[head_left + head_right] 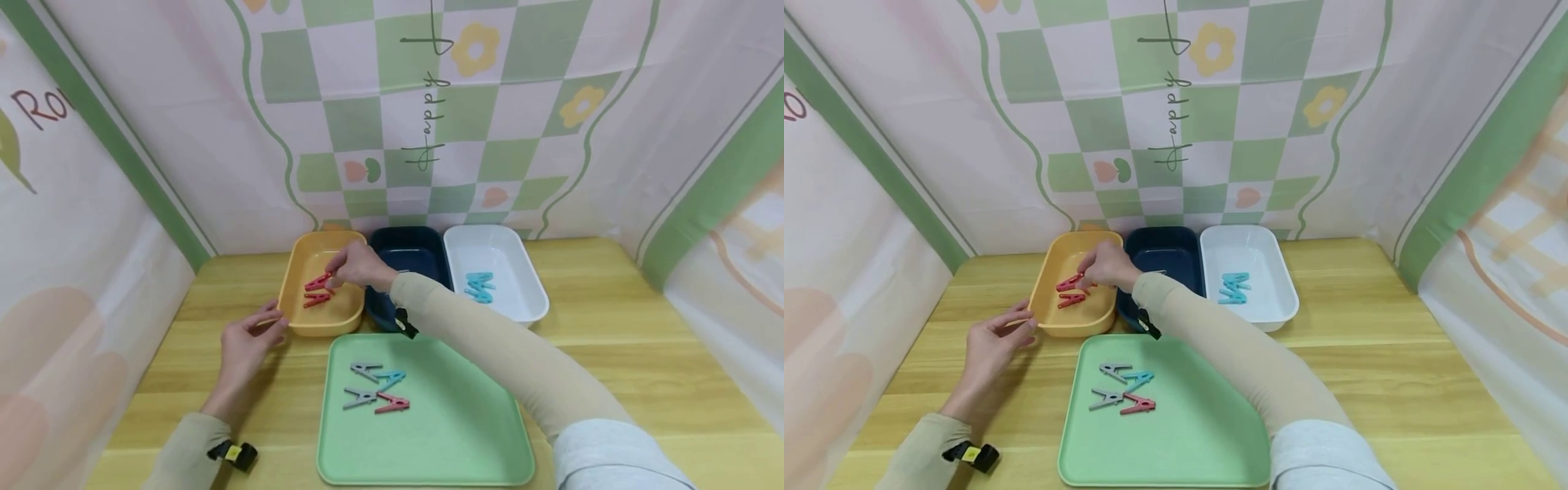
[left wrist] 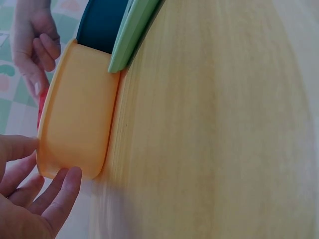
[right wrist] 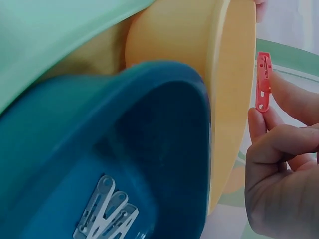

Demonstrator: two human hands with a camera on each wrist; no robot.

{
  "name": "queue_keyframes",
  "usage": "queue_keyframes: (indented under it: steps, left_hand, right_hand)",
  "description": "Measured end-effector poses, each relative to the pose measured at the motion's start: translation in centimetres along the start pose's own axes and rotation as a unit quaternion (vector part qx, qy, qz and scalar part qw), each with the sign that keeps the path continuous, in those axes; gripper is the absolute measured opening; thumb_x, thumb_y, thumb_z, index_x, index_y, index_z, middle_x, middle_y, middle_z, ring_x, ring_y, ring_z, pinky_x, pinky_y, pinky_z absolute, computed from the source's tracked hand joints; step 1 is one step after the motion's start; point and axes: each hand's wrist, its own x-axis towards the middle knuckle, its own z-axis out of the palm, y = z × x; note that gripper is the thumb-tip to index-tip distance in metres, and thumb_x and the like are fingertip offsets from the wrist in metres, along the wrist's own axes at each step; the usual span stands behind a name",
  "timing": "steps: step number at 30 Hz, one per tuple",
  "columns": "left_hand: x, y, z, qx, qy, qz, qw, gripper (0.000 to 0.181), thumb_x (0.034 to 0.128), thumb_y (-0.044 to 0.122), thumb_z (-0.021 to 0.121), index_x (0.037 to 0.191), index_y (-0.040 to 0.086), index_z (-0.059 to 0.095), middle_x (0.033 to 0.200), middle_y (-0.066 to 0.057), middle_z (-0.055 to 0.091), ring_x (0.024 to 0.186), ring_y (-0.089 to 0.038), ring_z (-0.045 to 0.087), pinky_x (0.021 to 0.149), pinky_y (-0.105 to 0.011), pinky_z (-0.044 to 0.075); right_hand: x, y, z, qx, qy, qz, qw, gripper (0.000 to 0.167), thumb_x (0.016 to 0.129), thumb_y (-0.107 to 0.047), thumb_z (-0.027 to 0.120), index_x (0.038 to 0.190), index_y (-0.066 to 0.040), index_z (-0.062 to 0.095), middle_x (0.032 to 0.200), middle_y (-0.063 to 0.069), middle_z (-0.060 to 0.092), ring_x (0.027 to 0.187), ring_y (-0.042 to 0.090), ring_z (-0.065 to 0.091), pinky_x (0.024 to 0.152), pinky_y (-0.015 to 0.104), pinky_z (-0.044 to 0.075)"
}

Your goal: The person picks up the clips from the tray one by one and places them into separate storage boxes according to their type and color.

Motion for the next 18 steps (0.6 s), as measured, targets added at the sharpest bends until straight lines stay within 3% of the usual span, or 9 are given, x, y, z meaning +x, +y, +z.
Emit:
queue_keyframes:
  steps: [7,18]
  left_hand:
    - [0.04,-0.01,0.08,0.002,-0.001,-0.004,1.0,0.031,0.0952,0.002,0.077,0.123,-0.01,0.07,0.149,-0.014,0.06,0.097,-0.006,0.074,0.082,-0.032,0.066]
    - [-0.11,0.09,0.14,-0.017,0.001,-0.003,0.9998,0.031,0.0954,0.003,0.078,0.122,-0.012,0.07,0.148,-0.014,0.06,0.097,-0.004,0.073,0.082,-0.033,0.067]
  right_hand:
    - [0.0,0.15,0.33,-0.01,-0.005,0.016,0.9998,0.02,0.089,-0.008,0.085,0.108,-0.012,0.082,0.093,0.0,0.076,0.048,0.016,0.037,0.04,0.024,0.03]
    - [0.59,0.64,0.86,-0.018,-0.007,0.037,0.9991,0.024,0.085,-0.008,0.089,0.107,-0.01,0.083,0.085,0.002,0.075,0.044,0.016,0.035,0.038,0.024,0.032]
